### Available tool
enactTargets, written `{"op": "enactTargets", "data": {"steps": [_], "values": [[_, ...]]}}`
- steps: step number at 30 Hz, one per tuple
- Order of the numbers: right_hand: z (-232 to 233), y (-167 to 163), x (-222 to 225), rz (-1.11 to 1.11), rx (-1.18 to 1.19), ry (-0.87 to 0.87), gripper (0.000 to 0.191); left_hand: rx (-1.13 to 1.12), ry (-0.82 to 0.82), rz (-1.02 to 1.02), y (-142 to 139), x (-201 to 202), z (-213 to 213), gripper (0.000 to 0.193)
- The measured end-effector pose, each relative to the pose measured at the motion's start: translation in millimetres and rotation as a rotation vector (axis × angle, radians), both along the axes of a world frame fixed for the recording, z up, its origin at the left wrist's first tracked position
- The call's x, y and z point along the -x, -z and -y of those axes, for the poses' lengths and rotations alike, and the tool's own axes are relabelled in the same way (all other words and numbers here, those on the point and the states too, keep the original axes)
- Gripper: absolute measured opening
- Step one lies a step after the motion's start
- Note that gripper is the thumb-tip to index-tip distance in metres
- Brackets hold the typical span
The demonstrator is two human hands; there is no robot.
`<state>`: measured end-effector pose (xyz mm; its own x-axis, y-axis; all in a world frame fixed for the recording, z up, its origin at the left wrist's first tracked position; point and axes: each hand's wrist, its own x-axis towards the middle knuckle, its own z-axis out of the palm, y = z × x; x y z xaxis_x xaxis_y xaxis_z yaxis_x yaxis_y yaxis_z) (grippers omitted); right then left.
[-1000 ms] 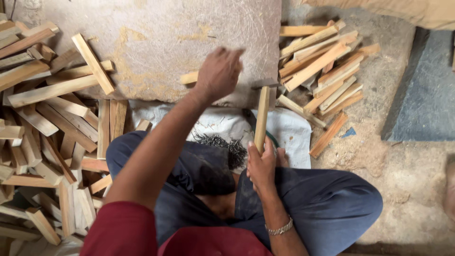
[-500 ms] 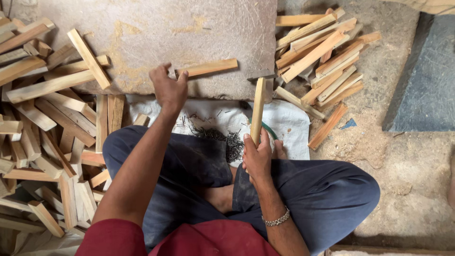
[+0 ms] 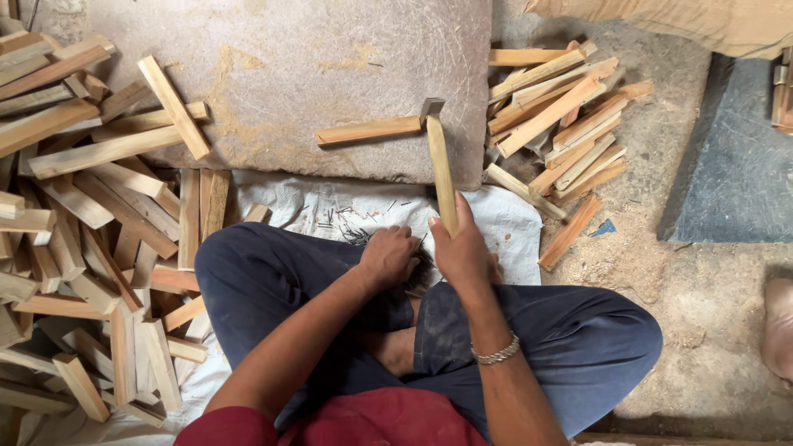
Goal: The person sits on the floor and repeatedly hammers nails into small wooden pieces placed on a stone slab. They pick up nails from a pile, position them on the wood, and strike them with a hammer, then move the finished pieces aside.
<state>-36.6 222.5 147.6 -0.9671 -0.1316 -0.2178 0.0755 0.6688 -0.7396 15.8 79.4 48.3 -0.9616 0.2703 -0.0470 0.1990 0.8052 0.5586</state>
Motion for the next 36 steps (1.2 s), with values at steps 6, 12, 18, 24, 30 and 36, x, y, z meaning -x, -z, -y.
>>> {"op": "enactTargets", "data": {"steps": [6,12,18,24,30,36], "values": [[-7.9,-34.9,-14.7,0.292,0.143,0.147,0.061,-0.174,-0.085,-0.046,10.5,-2.5,3.2,0.01],[-10.4,-30.9,-23.2,0.362,0.331,0.215,0.061,-0.235,-0.139,-0.039,-0.5,0.5,2.4,0.014],[-19.2,-16.7,-25.6,0.371,0.415,0.185,0.062,-0.467,-0.356,0.221,-10.7,3.8,-1.3,0.019],[-19.4,-9.4,-23.1,0.391,0.541,0.223,0.063,-0.929,-0.708,0.387,-13.7,15.4,5.5,0.019],[-19.1,-6.2,-20.9,0.408,0.57,0.266,0.062,-0.838,-0.543,0.111,-32.1,30.9,29.3,0.017],[-19.4,-5.6,-20.3,0.395,0.578,0.252,0.063,-0.803,-0.442,0.049,-50.5,73.4,62.7,0.021]]}}
